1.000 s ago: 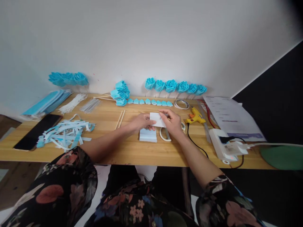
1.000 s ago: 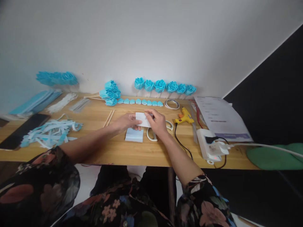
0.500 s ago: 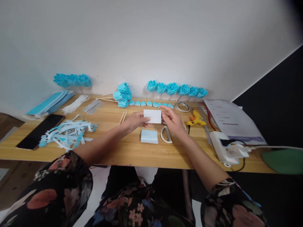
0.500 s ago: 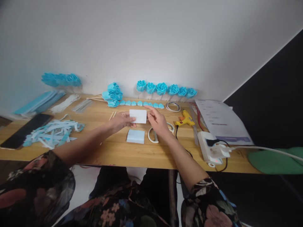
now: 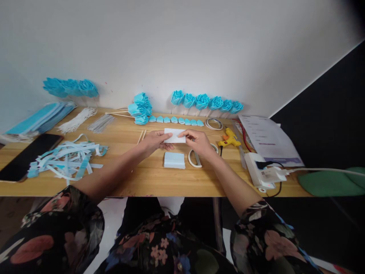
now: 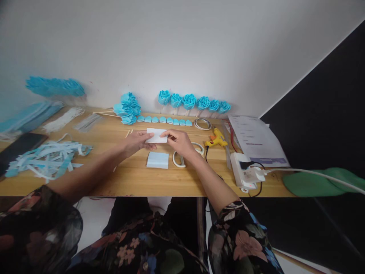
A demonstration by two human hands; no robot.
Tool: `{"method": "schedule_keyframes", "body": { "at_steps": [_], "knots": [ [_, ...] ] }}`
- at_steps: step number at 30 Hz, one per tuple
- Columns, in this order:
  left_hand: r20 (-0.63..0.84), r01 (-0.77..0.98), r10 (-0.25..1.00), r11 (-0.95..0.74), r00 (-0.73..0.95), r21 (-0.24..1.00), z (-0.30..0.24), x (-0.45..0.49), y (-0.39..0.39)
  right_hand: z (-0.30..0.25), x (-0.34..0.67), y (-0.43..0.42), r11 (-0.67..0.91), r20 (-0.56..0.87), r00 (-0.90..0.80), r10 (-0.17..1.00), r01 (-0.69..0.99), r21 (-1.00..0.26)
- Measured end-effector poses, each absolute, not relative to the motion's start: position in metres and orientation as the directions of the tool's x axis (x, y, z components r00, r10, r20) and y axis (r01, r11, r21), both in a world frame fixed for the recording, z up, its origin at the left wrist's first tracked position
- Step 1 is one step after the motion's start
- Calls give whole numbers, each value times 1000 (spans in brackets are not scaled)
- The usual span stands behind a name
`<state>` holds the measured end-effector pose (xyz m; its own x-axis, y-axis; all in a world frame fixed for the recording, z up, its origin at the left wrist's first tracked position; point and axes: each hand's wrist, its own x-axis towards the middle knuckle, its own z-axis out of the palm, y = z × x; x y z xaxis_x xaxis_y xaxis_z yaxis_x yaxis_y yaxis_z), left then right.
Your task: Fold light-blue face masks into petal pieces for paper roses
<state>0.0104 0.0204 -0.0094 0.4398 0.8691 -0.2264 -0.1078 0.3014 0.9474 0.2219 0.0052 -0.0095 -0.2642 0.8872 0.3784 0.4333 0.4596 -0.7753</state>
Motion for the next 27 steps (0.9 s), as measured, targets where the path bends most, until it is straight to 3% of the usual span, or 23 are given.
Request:
{"method": "schedule_keyframes", "body": {
  "at_steps": [9, 17, 27],
  "knots": [
    [-143, -183, 943, 204, 301, 962, -16, 8, 18, -14, 219, -6, 418, 361, -215, 907, 363, -833],
    [-143, -193, 937, 212, 318, 958, -20, 11, 11, -20, 218, -8, 410, 360, -195, 912, 411, -814],
    [-50, 18, 940, 47, 336, 999, -12, 9, 3, -24, 217, -10, 335, 293, -171, 941, 335, -881]
  ]
}}
